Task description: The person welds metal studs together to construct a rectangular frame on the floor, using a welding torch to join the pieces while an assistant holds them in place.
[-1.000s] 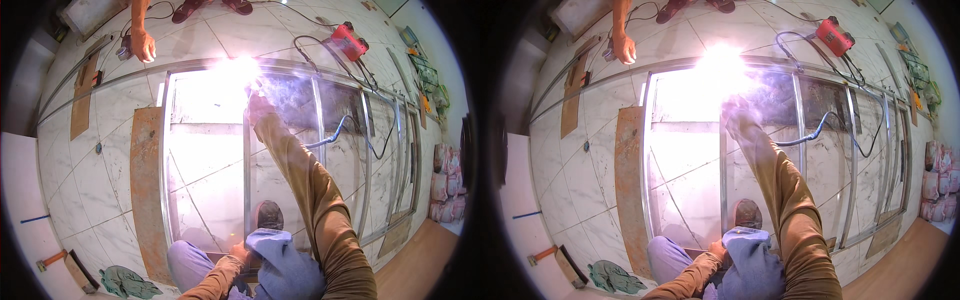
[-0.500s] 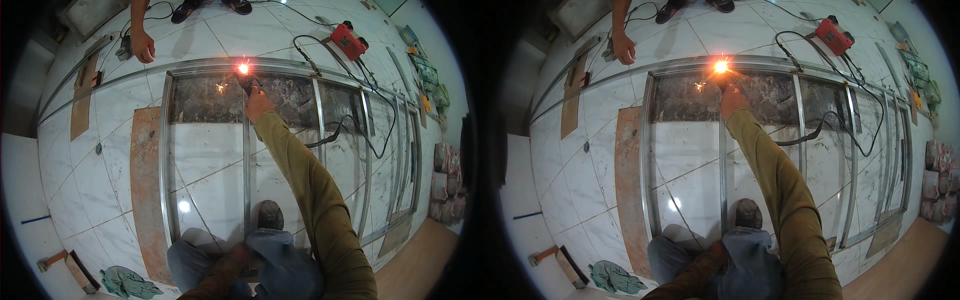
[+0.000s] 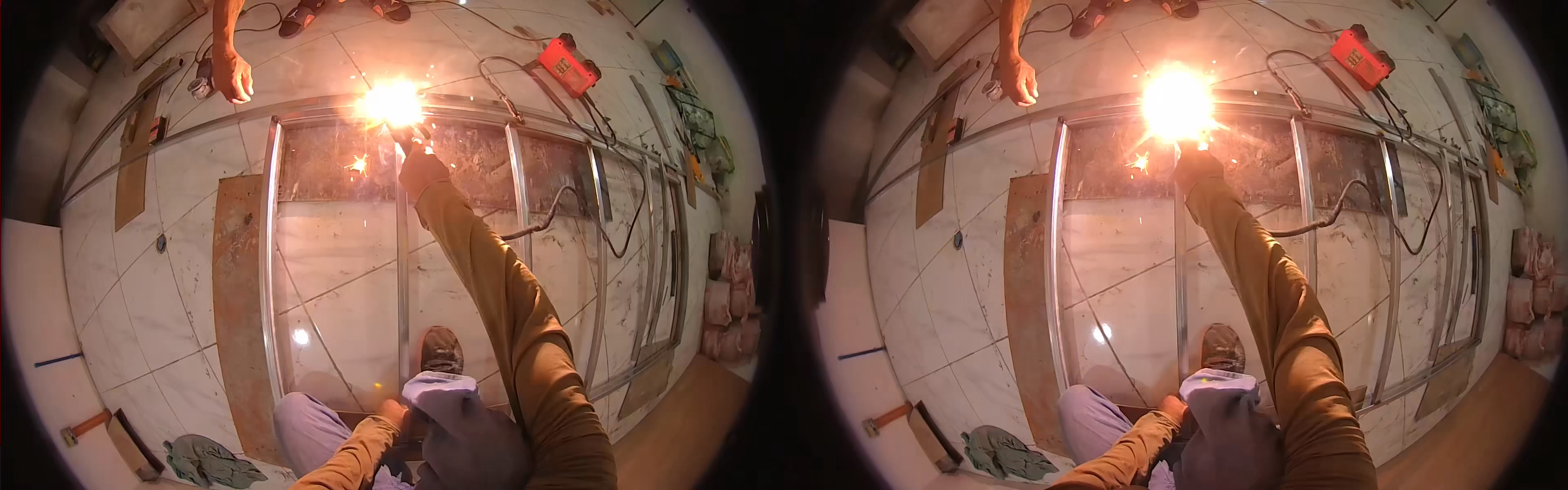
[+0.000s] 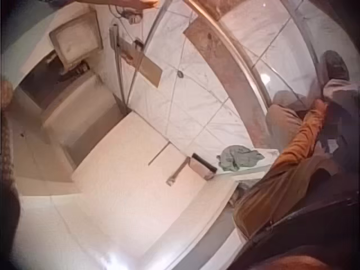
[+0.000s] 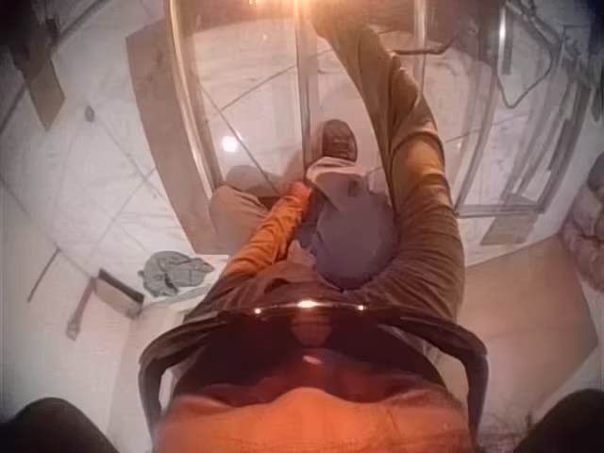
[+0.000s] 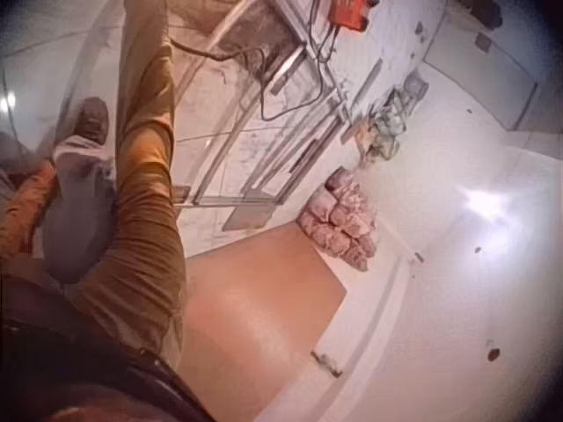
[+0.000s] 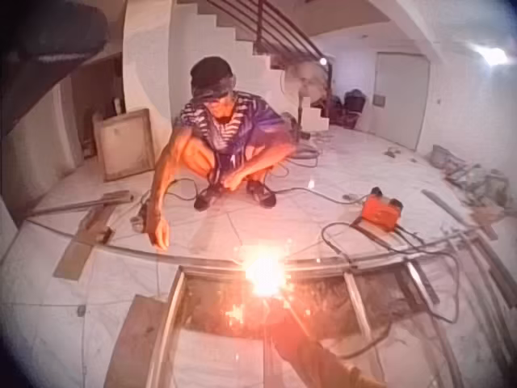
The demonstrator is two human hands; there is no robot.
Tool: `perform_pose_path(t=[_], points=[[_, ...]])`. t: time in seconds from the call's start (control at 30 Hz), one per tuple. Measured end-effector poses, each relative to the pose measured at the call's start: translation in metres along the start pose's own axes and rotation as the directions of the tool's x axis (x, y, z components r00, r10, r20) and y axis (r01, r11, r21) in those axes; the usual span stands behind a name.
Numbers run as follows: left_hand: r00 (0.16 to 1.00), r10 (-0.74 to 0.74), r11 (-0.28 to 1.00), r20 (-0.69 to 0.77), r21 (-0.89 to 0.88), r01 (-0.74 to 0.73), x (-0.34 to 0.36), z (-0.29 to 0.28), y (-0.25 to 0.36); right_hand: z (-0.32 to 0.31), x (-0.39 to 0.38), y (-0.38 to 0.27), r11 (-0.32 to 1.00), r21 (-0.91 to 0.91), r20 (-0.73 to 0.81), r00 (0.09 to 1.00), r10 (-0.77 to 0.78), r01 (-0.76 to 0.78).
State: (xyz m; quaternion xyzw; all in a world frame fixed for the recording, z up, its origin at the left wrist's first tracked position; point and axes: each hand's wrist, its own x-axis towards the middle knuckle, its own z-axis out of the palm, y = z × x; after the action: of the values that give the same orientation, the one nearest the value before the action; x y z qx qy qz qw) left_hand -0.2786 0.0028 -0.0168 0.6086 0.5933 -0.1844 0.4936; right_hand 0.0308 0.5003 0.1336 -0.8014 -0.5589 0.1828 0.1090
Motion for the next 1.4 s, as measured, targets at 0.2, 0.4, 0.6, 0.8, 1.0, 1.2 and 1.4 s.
perform_pose_path(t=[0.2, 0.4, 0.6, 0.8, 1.0, 1.2, 1.4], points=[[0.968, -0.009, 0.998, 0.251, -0.059, 0.025, 0.005, -0.005, 0.015, -0.01, -0.003, 0.019, 0.999, 0.039, -0.041, 0.999, -0.017, 0.018], [0.807, 0.547, 0.758, 0.223, 0.278, -0.59, -0.044, -0.126, 0.127, -0.012, -0.013, 0.048, 0.999, 0.042, -0.108, 0.994, -0.008, 0.013], [0.936, 0.261, 0.912, 0.235, -0.379, -0.159, -0.019, -0.054, 0.055, -0.006, -0.009, 0.017, 0.999, 0.043, -0.119, 0.993, 0.015, -0.01], [0.981, 0.15, 0.963, 0.121, -0.245, -0.117, -0.014, -0.036, 0.041, -0.004, 0.0, 0.016, 0.992, 0.109, -0.052, 0.997, 0.063, -0.057], [0.951, -0.005, 0.997, 0.308, -0.073, 0.029, -0.018, -0.048, 0.05, 0.009, 0.003, 0.024, 0.991, 0.129, -0.076, 0.995, 0.058, -0.048], [0.879, 0.457, 0.889, 0.134, -0.078, -0.45, -0.011, -0.036, 0.046, -0.017, -0.008, 0.024, 0.999, 0.0, -0.016, 0.999, -0.037, 0.037], [0.951, 0.268, 0.961, 0.155, -0.107, -0.253, -0.005, -0.023, 0.032, -0.017, -0.005, 0.016, 0.993, 0.068, -0.04, 0.995, 0.095, -0.092]])
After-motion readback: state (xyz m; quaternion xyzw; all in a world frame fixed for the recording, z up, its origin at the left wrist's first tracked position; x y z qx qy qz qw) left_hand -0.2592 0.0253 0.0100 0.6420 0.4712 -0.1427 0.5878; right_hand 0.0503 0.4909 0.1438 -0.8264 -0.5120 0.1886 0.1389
